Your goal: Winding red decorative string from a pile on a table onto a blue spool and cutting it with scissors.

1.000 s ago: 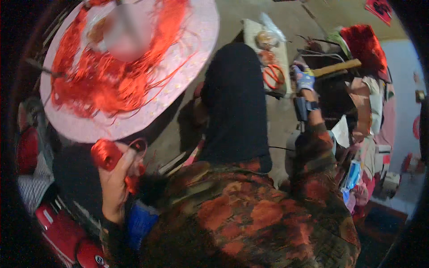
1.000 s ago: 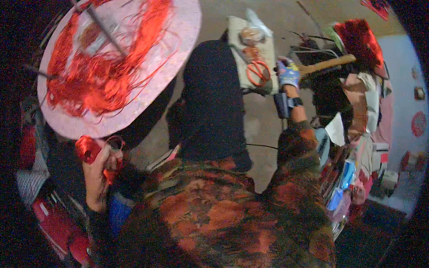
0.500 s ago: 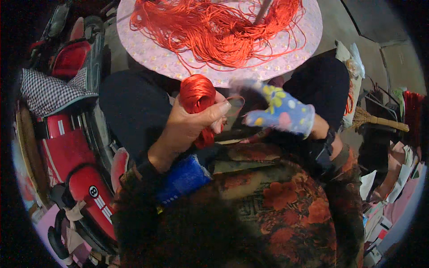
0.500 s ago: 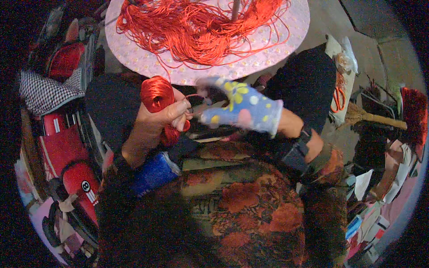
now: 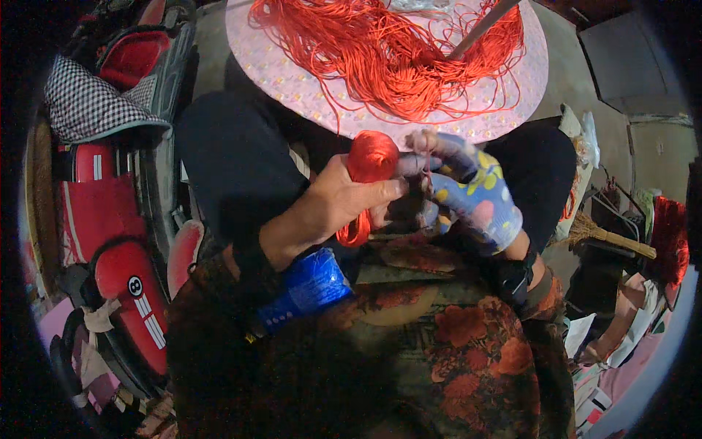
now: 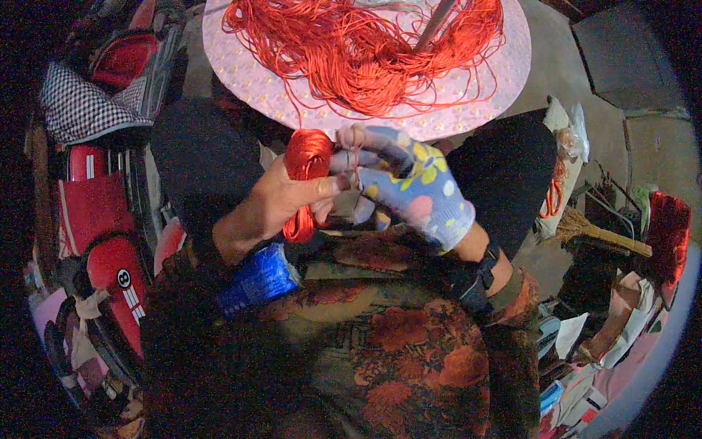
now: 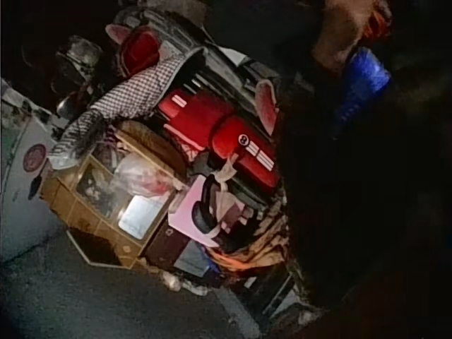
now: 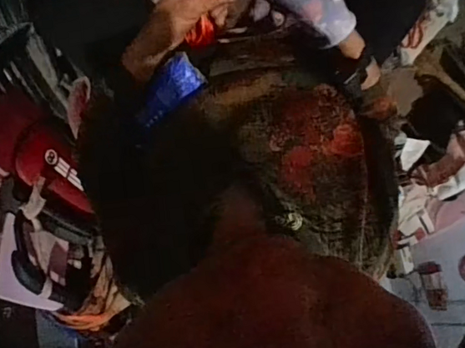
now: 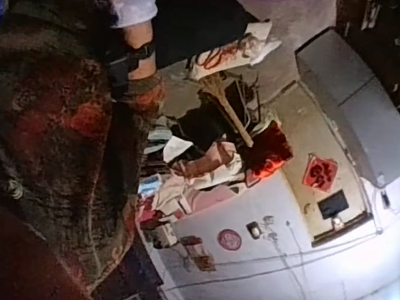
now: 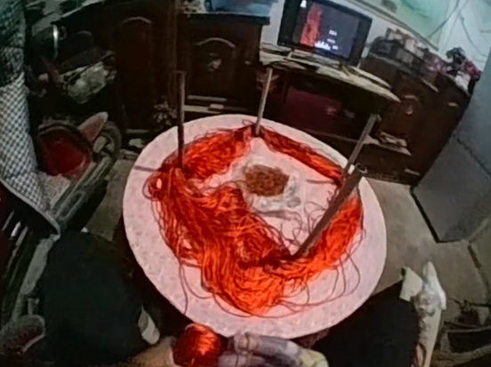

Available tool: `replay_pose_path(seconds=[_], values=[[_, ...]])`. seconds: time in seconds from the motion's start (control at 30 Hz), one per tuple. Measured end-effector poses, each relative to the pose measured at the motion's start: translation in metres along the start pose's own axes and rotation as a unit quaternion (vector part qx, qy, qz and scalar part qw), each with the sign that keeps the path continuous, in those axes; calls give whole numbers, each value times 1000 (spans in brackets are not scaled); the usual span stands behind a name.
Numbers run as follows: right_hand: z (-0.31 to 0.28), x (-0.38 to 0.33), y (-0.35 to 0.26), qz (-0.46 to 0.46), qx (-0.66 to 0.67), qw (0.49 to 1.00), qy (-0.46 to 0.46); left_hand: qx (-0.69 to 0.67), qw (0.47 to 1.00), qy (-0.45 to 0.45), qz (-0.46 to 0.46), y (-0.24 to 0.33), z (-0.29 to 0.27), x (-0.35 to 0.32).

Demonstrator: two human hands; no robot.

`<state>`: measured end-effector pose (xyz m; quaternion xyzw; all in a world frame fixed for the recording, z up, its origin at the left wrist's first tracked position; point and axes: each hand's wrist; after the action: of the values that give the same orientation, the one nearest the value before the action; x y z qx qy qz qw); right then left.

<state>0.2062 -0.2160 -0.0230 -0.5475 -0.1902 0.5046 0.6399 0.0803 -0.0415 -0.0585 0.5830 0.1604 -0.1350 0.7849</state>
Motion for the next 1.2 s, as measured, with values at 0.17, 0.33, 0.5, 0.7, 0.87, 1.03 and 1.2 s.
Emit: replay_pose_path(seconds=[0.17,0.33,0.5,0.7,0.87,1.03,1.2], values=[[-7,7,-9,-265,-485,832,-50,102,990,-39,-93,-8,-4,3],[8,21,-17,-215,-574,777,-144,314,946,-10,75,-34,2,17],[-24,18,23,-94,-290,944,-126,179,982,43,-39,15,0,-4],[1,3,5,-305,-413,855,-77,-99,993,57,-12,-4,-4,4],[8,-2,7,-186,-271,938,-104,-154,987,35,4,-4,-5,6],[-48,19,42,90,-24,993,71,82,997,18,1,14,0,4],[-28,40,18,-83,-338,937,14,489,862,-34,130,-16,2,8]])
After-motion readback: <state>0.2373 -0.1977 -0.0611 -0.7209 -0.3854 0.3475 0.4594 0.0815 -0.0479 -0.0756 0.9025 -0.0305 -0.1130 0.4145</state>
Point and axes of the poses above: each hand's wrist, its own x-axis towards the middle knuckle, its own z-axis out of the palm, y = z × x, and after that the axes turned 8 degrees about x, right-handed
